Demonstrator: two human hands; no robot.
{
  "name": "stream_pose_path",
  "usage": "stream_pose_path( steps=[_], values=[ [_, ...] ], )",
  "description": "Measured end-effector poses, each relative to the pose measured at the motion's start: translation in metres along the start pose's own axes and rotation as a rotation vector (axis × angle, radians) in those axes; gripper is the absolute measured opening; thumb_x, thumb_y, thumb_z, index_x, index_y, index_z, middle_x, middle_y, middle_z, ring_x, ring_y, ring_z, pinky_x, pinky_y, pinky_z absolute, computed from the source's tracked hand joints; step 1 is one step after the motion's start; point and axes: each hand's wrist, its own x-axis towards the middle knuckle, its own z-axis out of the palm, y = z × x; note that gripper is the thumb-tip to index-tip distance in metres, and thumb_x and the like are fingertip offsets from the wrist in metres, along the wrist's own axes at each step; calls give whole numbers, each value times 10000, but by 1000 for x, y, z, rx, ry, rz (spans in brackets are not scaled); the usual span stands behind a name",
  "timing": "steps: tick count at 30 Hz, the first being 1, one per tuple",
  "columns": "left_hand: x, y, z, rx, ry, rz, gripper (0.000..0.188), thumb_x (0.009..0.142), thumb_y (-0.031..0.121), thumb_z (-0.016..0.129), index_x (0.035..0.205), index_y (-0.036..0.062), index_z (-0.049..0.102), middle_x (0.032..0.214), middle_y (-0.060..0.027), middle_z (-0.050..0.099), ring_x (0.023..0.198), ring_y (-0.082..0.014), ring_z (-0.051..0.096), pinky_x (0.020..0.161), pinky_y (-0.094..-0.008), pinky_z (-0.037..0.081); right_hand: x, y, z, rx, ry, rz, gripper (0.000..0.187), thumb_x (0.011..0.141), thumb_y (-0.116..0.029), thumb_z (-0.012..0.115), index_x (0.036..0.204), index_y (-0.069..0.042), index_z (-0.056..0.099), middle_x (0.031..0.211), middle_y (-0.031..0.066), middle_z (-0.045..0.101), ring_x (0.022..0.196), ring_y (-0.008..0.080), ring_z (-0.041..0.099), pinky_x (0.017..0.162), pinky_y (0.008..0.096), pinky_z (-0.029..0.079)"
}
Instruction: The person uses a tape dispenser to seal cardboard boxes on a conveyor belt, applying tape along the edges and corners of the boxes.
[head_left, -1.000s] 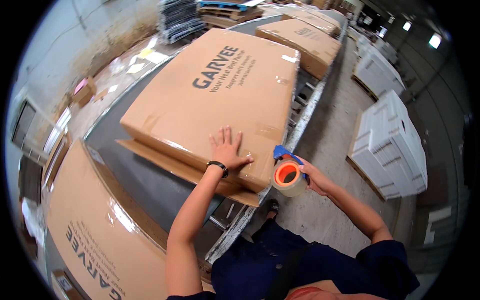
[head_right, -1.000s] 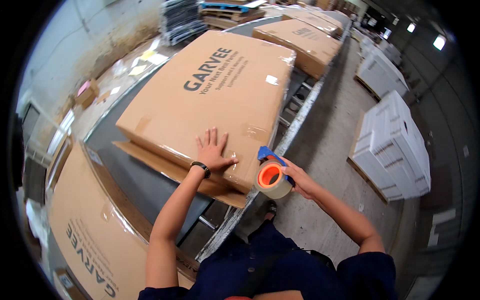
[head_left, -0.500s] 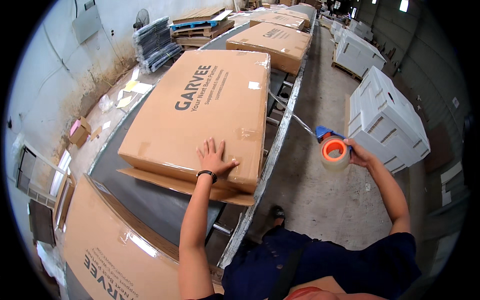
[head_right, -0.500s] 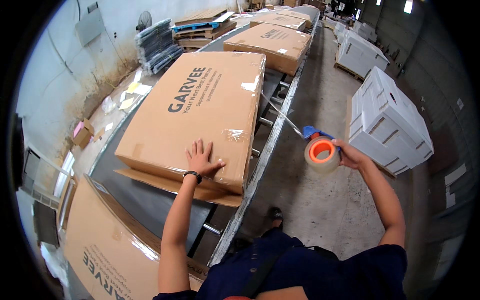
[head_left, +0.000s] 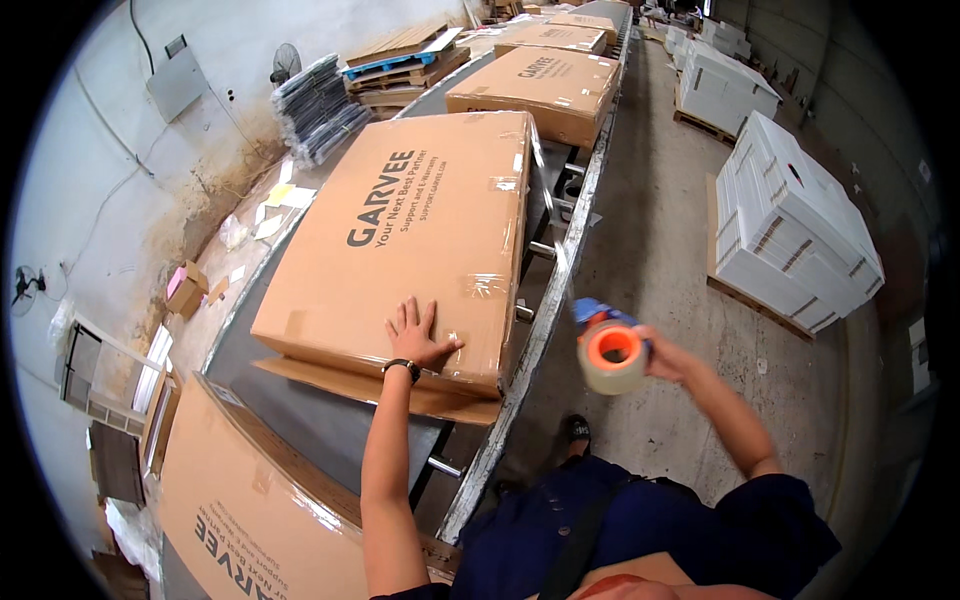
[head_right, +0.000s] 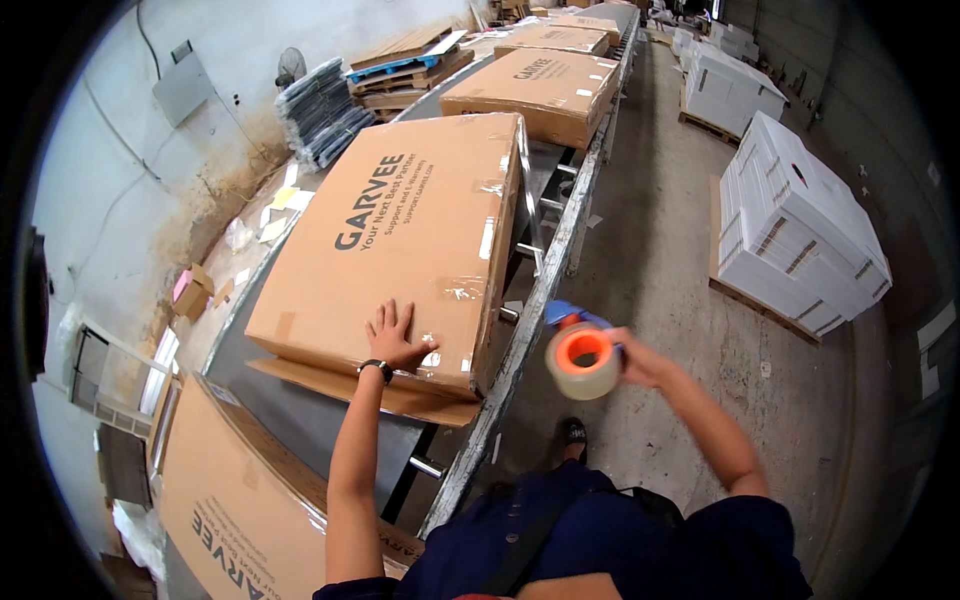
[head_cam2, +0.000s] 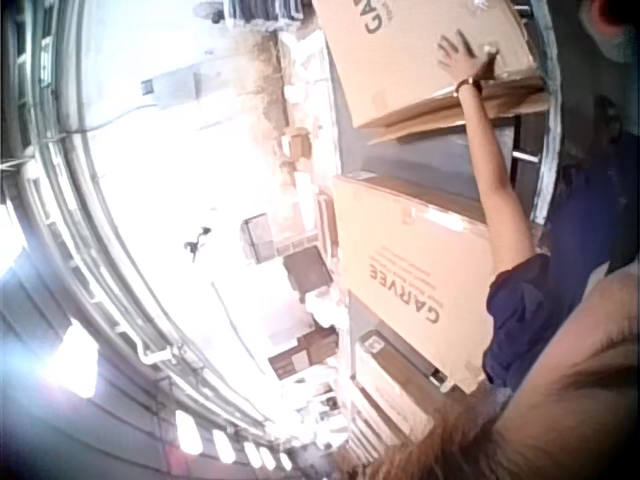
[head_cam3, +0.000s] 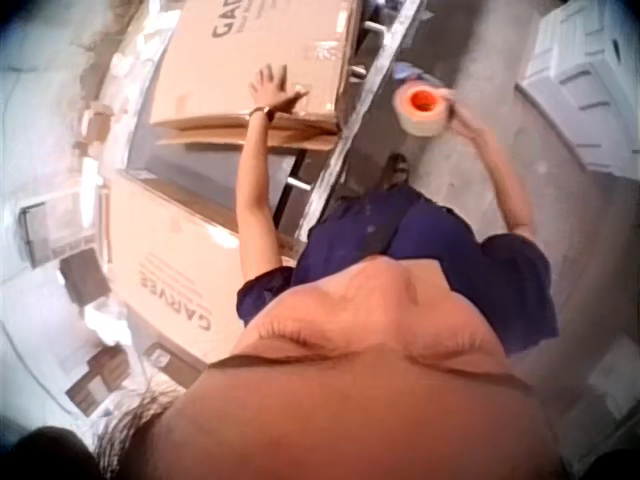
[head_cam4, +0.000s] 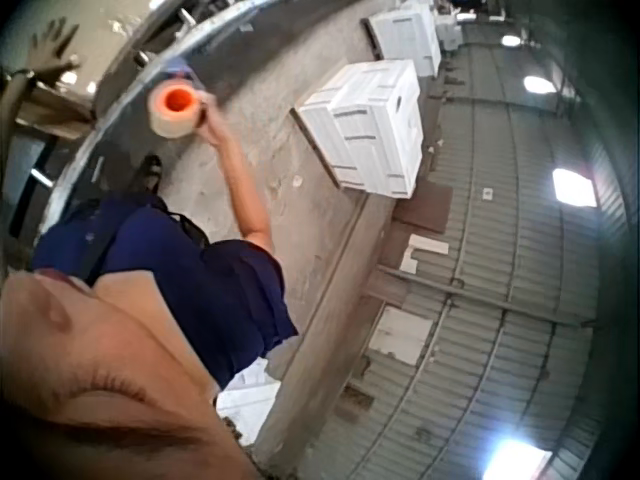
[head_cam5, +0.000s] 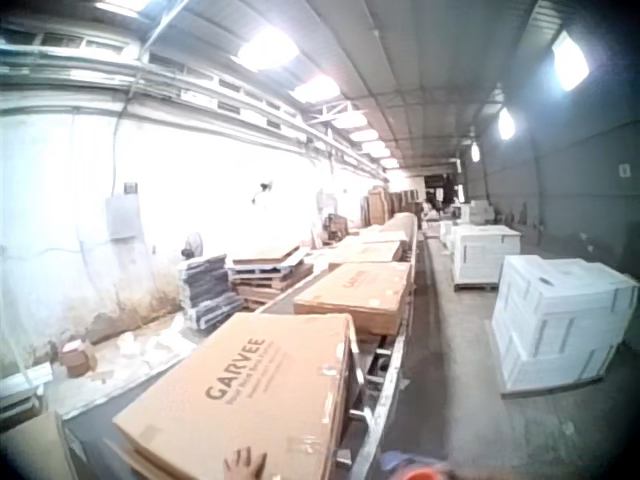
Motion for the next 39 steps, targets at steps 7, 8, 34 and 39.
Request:
stream_pose_path(
  steps=[7, 8, 34, 39],
  values=[
    [8, 7, -1, 15, -27, -6, 1027, 586, 726, 610, 1413, 222, 270, 1492, -174, 85, 1376, -354, 48, 1047, -595, 18, 71, 35, 85, -28, -43, -134, 616, 896, -385, 465, 1418, -139, 250, 1348, 98, 390, 1216, 204, 398, 890, 444, 430],
    [6, 6, 0, 21, -36, -2, 1027, 586, 726, 610, 1413, 222, 270, 1492, -174, 85, 1376, -354, 48, 1047, -595, 18, 72, 39, 83, -17, -39, -131, 616, 896, -385, 465, 1418, -139, 250, 1348, 98, 390, 1216, 204, 398, 890, 444, 430],
    [4, 4, 3, 24, 8, 18, 994, 597, 667, 637, 1409, 221, 278, 1489, -179, 96, 1373, -363, 57, 1044, -602, 27, 85, -16, 105, -481, 38, 70, 413, 878, -426, 460, 1219, -197, 500, 1028, 20, 564, 826, 107, 567, 605, 292, 490],
    [9, -4, 7, 17, 33, 37, 1017, 581, 751, 584, 1402, 223, 300, 1481, -194, 108, 1368, -371, 67, 1040, -612, 31, 42, 59, 136, -441, -90, -326, 511, 914, -229, 508, 1395, -208, 337, 1329, 47, 459, 1191, 154, 424, 1008, 289, 334]
  ],
)
